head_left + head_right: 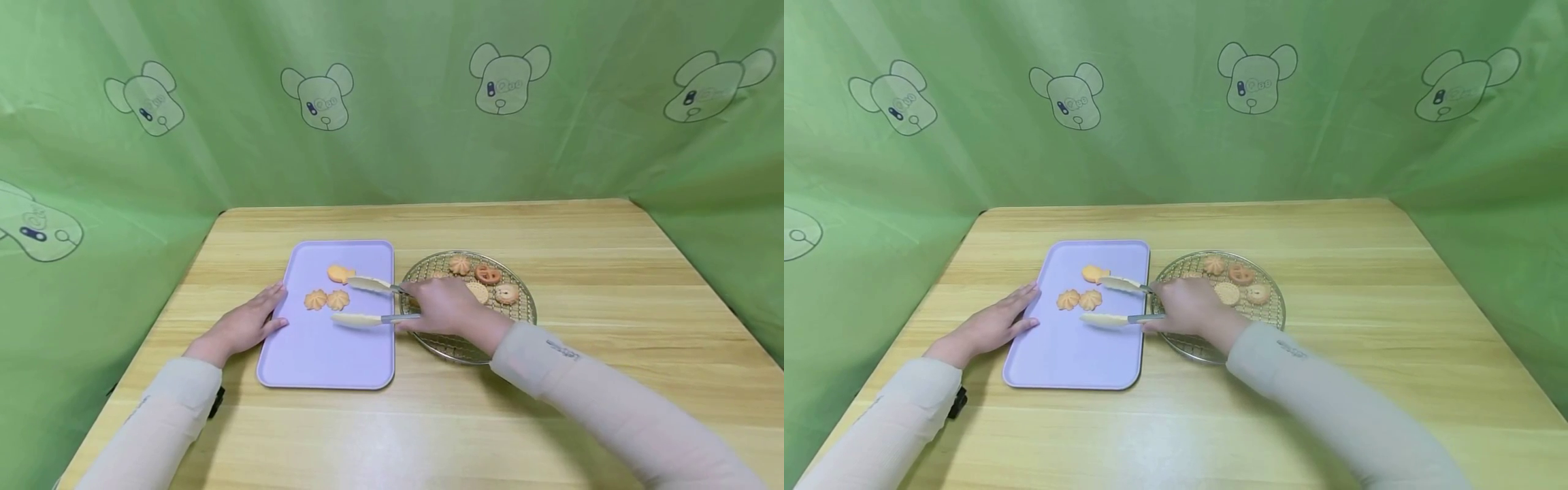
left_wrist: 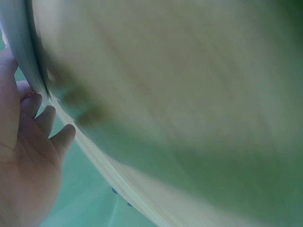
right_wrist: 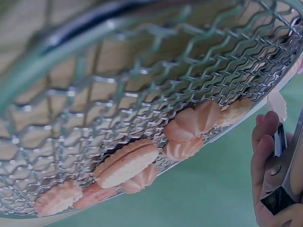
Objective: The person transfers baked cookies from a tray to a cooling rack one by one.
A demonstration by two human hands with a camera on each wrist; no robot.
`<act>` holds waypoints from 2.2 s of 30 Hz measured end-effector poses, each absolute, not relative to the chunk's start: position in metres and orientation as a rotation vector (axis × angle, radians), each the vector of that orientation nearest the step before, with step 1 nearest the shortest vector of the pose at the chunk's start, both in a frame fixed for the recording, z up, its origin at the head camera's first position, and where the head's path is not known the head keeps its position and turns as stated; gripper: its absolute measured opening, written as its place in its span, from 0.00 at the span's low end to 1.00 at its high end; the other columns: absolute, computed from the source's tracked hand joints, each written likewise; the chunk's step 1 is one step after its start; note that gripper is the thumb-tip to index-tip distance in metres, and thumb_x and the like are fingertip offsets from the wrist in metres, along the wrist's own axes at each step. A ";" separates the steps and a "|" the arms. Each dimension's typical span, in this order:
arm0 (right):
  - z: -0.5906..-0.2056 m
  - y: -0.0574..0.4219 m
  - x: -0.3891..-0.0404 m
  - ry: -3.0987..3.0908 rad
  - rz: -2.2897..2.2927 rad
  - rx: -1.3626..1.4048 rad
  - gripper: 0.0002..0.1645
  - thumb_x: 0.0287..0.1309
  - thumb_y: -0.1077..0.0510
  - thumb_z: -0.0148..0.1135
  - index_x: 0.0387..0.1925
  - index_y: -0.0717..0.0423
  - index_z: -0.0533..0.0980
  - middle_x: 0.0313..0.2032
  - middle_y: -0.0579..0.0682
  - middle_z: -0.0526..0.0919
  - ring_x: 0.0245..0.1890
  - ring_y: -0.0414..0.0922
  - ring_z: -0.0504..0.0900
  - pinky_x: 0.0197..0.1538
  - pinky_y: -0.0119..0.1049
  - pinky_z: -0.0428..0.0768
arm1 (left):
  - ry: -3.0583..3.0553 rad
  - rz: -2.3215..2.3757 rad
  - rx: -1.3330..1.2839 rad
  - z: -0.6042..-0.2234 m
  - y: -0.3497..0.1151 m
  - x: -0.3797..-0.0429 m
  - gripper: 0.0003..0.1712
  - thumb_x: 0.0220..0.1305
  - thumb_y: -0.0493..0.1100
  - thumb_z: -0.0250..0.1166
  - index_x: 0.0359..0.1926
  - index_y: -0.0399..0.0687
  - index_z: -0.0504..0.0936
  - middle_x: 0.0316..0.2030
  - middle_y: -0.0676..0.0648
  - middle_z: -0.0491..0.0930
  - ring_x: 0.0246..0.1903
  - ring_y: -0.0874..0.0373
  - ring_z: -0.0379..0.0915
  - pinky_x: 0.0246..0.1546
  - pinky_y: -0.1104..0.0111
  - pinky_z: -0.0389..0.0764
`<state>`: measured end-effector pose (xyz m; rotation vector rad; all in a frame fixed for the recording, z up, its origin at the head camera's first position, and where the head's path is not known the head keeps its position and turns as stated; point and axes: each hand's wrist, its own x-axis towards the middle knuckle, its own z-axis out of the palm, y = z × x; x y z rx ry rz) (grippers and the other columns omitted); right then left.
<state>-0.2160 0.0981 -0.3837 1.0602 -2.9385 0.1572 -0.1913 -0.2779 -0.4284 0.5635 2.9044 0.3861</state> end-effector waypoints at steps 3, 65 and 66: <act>-0.385 0.095 -0.217 -2.959 0.131 1.064 0.51 0.45 0.25 0.63 0.59 0.58 0.74 0.29 0.48 0.83 0.20 0.40 0.73 0.14 0.30 0.69 | 2.905 0.387 0.561 -0.428 -0.278 -0.191 0.38 0.72 0.53 0.53 0.72 0.36 0.52 0.72 0.38 0.48 0.70 0.42 0.44 0.67 0.50 0.53; -0.389 0.076 -0.220 -2.929 0.020 1.111 0.39 0.54 0.30 0.60 0.55 0.55 0.76 0.18 0.43 0.75 0.16 0.39 0.73 0.18 0.33 0.74 | 2.894 0.398 0.544 -0.428 -0.278 -0.190 0.38 0.72 0.53 0.52 0.73 0.37 0.51 0.73 0.39 0.46 0.70 0.42 0.43 0.67 0.50 0.52; -0.389 0.077 -0.220 -2.919 0.017 1.114 0.39 0.54 0.30 0.60 0.56 0.54 0.76 0.18 0.43 0.76 0.16 0.39 0.73 0.18 0.33 0.75 | 2.896 0.397 0.546 -0.427 -0.278 -0.190 0.38 0.72 0.53 0.52 0.73 0.37 0.51 0.73 0.39 0.46 0.70 0.42 0.43 0.67 0.50 0.52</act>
